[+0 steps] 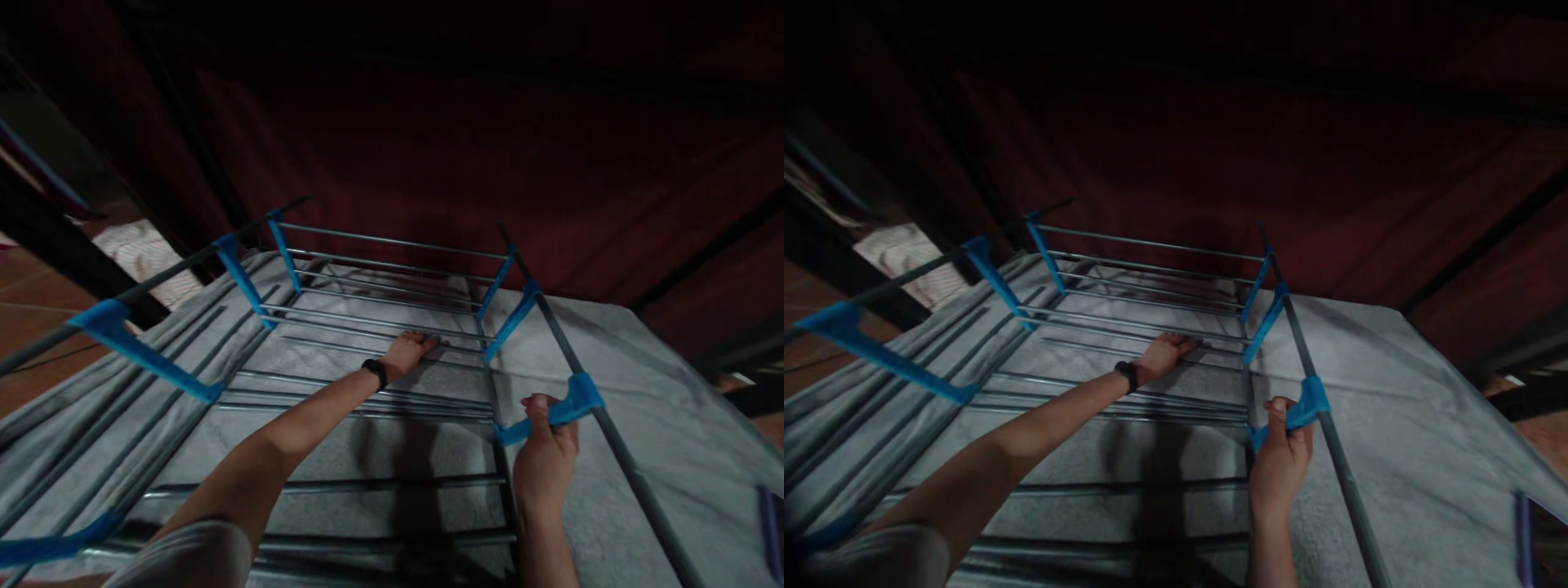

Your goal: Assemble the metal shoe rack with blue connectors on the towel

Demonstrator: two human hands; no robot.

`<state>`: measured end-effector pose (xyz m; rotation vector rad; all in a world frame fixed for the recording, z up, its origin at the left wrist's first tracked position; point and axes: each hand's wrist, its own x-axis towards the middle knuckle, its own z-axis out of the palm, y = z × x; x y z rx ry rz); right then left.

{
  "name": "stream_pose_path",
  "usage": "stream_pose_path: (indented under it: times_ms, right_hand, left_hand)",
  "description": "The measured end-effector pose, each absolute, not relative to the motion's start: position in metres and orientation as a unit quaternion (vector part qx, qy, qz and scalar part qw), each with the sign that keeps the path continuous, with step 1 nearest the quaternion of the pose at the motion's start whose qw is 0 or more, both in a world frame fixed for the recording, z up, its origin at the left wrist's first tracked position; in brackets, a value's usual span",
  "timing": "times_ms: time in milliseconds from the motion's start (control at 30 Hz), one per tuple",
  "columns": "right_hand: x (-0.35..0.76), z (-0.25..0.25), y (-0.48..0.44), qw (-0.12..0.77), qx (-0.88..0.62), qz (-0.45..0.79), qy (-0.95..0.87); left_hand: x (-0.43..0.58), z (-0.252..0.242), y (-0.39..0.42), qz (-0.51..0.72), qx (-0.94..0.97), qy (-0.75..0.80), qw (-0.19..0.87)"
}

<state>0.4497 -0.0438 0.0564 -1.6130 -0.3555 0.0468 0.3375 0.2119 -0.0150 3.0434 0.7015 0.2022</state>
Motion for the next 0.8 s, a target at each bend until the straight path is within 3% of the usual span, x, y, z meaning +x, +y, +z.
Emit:
stream_pose_path:
  times_ms: [800]
  right_hand:
    - [0.453, 0.057, -0.051, 0.561, -0.804, -0.022, -0.195]
  left_hand:
    - [0.344, -0.038, 0.211, 0.082, 0.973, 0.216, 0.01]
